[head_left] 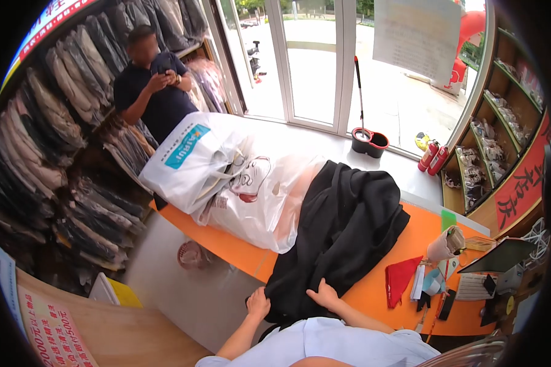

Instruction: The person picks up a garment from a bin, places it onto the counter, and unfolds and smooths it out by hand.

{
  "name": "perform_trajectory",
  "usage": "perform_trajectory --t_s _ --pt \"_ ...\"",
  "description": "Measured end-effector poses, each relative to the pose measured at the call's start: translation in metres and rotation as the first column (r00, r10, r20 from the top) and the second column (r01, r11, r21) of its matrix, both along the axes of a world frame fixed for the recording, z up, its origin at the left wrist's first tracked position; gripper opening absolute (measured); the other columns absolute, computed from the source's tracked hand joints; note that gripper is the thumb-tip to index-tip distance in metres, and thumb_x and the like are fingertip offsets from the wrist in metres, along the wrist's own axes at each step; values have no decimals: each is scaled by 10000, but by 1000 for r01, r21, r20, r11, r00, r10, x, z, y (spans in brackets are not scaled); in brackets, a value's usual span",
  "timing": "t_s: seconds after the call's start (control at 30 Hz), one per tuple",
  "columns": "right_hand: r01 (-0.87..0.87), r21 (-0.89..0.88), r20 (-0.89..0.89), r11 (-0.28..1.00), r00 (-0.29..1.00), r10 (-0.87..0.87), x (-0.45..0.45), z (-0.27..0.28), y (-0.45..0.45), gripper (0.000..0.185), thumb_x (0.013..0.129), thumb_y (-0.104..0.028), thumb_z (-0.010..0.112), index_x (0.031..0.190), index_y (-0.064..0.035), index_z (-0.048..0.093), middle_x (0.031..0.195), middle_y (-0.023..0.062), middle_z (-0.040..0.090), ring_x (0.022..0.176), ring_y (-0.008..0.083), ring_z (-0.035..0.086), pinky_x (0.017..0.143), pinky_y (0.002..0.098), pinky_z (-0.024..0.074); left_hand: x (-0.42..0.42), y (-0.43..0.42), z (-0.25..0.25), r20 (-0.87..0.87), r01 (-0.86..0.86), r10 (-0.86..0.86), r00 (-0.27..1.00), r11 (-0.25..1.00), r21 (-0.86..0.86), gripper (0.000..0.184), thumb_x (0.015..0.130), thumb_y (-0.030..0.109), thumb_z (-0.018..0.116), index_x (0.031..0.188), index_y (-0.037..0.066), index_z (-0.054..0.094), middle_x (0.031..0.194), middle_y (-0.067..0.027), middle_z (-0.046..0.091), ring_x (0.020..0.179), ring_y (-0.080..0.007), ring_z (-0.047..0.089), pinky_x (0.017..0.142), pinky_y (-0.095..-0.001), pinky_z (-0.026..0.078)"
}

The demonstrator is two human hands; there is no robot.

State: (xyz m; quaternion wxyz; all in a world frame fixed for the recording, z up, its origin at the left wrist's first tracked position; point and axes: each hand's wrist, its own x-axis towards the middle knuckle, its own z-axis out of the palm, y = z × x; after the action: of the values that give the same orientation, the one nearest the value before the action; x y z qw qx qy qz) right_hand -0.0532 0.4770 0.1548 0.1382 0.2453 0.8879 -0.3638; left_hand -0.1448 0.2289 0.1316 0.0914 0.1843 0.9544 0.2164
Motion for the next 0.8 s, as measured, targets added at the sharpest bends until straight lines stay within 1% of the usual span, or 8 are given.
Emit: perform_trajectory --t_s 0.13,0.23,0.4,0.47,0.53,0.6,0.73,0.8 --pt "-218 32 137 976 968 211 -6 46 8 604 824 -466 629 1077 78 557 972 257 668 914 388 659 793 451 528 0 7 76 120 -22 38 992 991 -133 428 720 264 677 1103 85 615 955 -190 681 934 -375 643 835 -473 500" --pt "-438 144 -54 887 892 449 -8 70 0 508 851 -456 618 938 44 597 841 218 662 836 357 663 723 444 524 -7 21 138 149 -62 80 986 991 -122 413 675 308 680 1039 112 666 888 -189 688 886 -371 654 820 -462 509" --pt "-650 -386 -342 654 759 553 -23 92 -21 809 741 -567 723 1172 87 523 1127 288 591 1080 367 583 920 383 470 -31 55 181 255 -109 71 964 984 140 425 674 308 703 1034 83 689 942 -206 686 911 -339 660 821 -400 513" --pt "-660 -416 -410 625 750 519 -24 74 -33 924 672 -529 805 1261 82 439 1240 270 539 1167 368 533 979 377 436 -42 67 175 306 -176 78 949 935 307 395 686 274 708 1006 43 685 906 -182 696 858 -294 677 796 -370 515" --pt "-518 -542 -571 661 805 162 -22 84 -34 990 649 -469 844 1324 81 373 1290 237 516 1198 339 517 1012 374 413 -46 84 175 325 -218 78 943 880 423 343 738 200 692 1005 -14 665 881 -159 700 807 -250 674 750 -342 526" --pt "-344 -746 -313 571 937 155 -27 96 -21 1006 640 -416 864 1360 54 341 1301 208 514 1206 298 515 1038 367 388 -46 103 186 689 -586 -4 725 521 620 289 789 119 660 1023 -49 641 893 -148 690 783 -228 667 714 -323 537" --pt "-331 -720 -457 610 888 -58 -42 60 5 779 662 -246 861 1290 2 473 1201 139 593 1122 226 561 961 315 444 -54 127 179 865 -826 -24 501 285 486 251 849 108 623 1059 -29 626 937 -151 680 804 -260 677 762 -358 565" --pt "-196 -890 -291 411 939 -183 -44 63 27 561 702 -135 818 1181 0 560 1097 94 639 1022 191 595 905 300 467 -58 145 184 876 -846 -118 467 228 482 262 873 137 614 1079 -25 620 965 -151 679 844 -272 674 803 -373 559"
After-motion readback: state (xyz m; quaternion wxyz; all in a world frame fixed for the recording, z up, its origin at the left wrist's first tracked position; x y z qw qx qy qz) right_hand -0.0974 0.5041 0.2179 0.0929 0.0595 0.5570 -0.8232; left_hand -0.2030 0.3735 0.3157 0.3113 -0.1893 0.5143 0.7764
